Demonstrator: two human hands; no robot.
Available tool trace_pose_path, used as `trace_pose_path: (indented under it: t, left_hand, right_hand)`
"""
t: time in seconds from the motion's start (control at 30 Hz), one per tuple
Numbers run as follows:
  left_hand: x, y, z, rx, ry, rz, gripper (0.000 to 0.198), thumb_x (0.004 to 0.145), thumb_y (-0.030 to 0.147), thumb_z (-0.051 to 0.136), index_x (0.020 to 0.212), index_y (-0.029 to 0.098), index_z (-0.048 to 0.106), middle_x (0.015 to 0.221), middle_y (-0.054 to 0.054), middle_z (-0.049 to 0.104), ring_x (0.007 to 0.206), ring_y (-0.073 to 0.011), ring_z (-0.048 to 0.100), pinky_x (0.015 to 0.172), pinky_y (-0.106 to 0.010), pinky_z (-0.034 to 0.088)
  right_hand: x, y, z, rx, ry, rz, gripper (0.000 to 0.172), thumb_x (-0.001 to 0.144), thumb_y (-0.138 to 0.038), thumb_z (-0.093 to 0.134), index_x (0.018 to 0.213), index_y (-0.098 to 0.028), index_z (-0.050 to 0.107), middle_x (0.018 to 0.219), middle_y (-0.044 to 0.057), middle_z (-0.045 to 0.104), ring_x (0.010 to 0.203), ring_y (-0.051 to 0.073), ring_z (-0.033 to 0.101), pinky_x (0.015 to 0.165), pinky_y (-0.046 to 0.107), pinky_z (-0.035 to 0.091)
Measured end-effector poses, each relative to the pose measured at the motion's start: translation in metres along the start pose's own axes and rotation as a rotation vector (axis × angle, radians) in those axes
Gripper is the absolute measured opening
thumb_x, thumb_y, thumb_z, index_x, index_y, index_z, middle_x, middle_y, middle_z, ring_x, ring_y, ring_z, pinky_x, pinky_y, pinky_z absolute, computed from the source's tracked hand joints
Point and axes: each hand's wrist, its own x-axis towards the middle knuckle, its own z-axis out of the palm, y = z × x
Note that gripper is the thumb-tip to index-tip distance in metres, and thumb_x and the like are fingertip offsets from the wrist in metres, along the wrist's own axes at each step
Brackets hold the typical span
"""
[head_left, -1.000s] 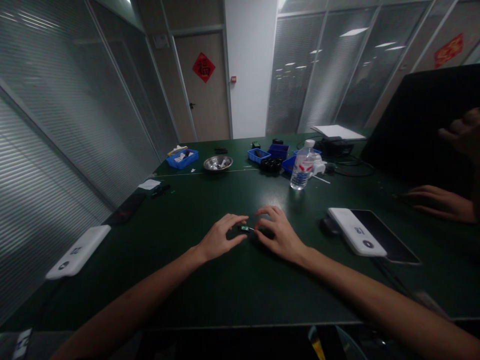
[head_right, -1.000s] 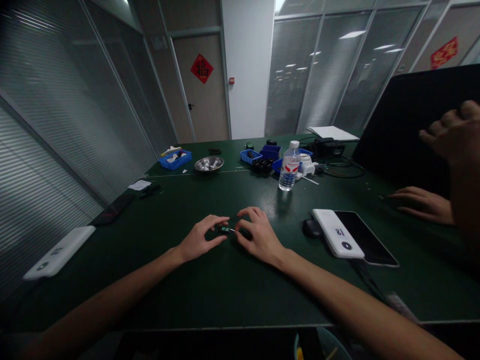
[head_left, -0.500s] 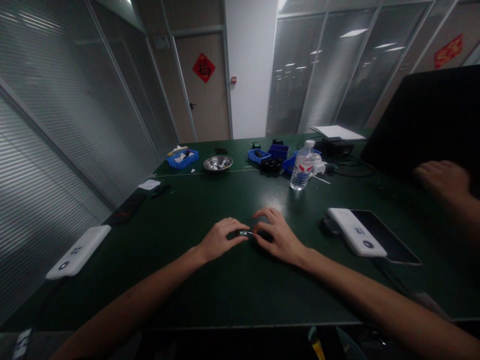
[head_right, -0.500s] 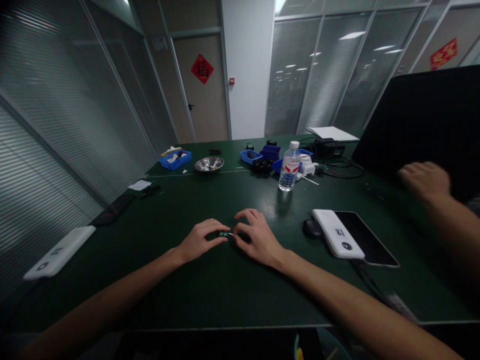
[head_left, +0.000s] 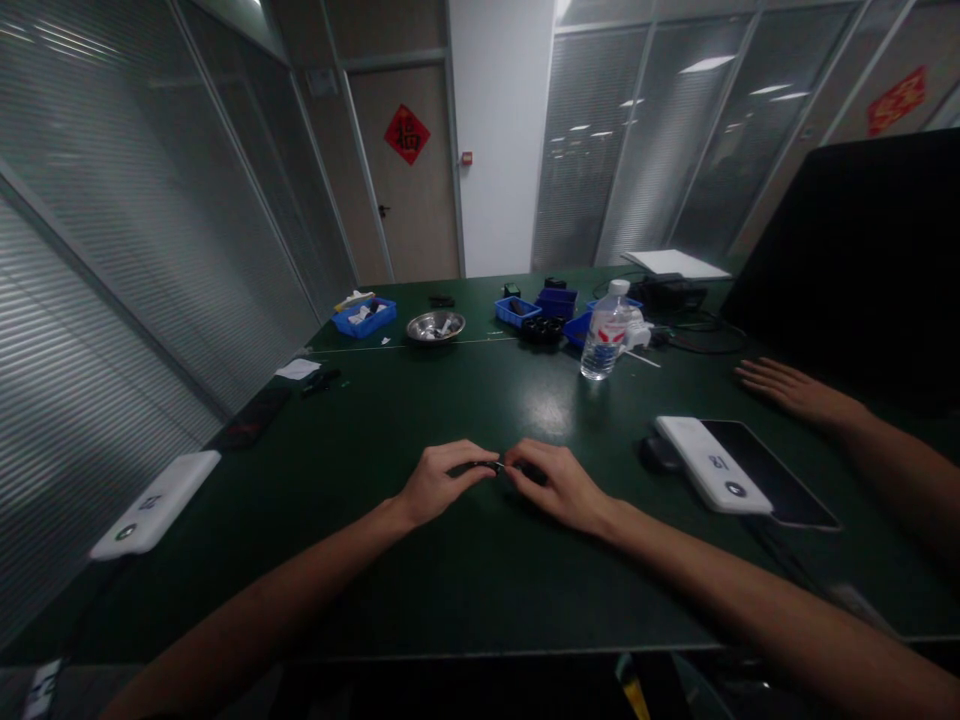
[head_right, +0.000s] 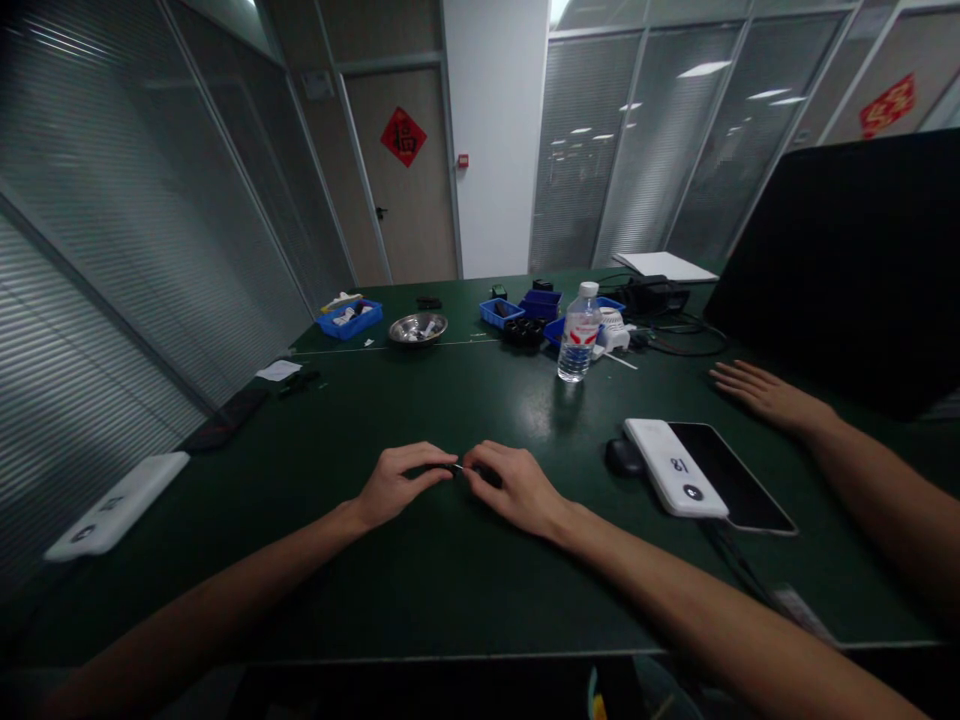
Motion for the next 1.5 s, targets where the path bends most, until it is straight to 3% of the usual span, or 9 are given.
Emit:
trace_pose_path:
  t: [0.17,0.43,0.83,1.13,1.5]
  left_hand:
    - [0.001,0.002,0.000,-0.008,0.000,0.009,0.026,0.095,0.029,0.066,0.118,0.018,0.074,0.107,-0.009,0.075,0.097,-0.0196,0.071,0.088,-0.035,0.059]
    - [-0.001,0.001,0.002,0.084,-0.182,-0.003,0.028,0.098,0.029,0.061,0.122,0.020,0.072,0.110,-0.009,0.073,0.099,-0.0189,0.069,0.089,-0.035,0.058]
    - [-0.001,0.010,0.005,-0.085,-0.029,-0.101,0.025,0.094,0.028,0.068,0.116,0.020,0.076,0.110,-0.008,0.076,0.098,-0.0195,0.071,0.090,-0.035,0.058]
    - [0.000,0.011,0.003,-0.018,-0.214,-0.089,0.023,0.095,0.026,0.067,0.115,0.020,0.077,0.103,-0.008,0.075,0.091,-0.0180,0.070,0.084,-0.032,0.056]
    - [0.000,0.018,0.006,-0.137,-0.112,-0.135,0.020,0.095,0.028,0.067,0.109,0.019,0.078,0.106,-0.008,0.075,0.098,-0.0197,0.071,0.090,-0.034,0.056]
  right_hand:
    - [0.000,-0.005,-0.004,-0.007,0.005,0.006,0.019,0.104,-0.032,0.050,0.106,-0.021,0.065,0.093,0.003,0.064,0.077,0.015,0.059,0.069,0.026,0.045]
    - [-0.002,-0.001,0.000,-0.101,-0.040,0.039,0.012,0.097,-0.027,0.059,0.102,-0.021,0.068,0.091,0.002,0.064,0.071,0.014,0.059,0.065,0.026,0.044]
    - [-0.001,-0.006,0.005,0.210,0.039,0.136,0.010,0.097,-0.028,0.057,0.096,-0.019,0.062,0.085,0.001,0.066,0.073,0.015,0.058,0.061,0.024,0.043]
    - [-0.002,-0.012,-0.001,0.000,-0.057,0.064,0.005,0.090,-0.020,0.063,0.095,-0.020,0.063,0.085,0.000,0.066,0.072,0.015,0.059,0.064,0.025,0.041]
    - [-0.003,-0.007,0.009,0.276,0.022,0.167,0.017,0.097,-0.033,0.061,0.089,-0.019,0.061,0.077,-0.001,0.062,0.067,0.013,0.054,0.059,0.024,0.039]
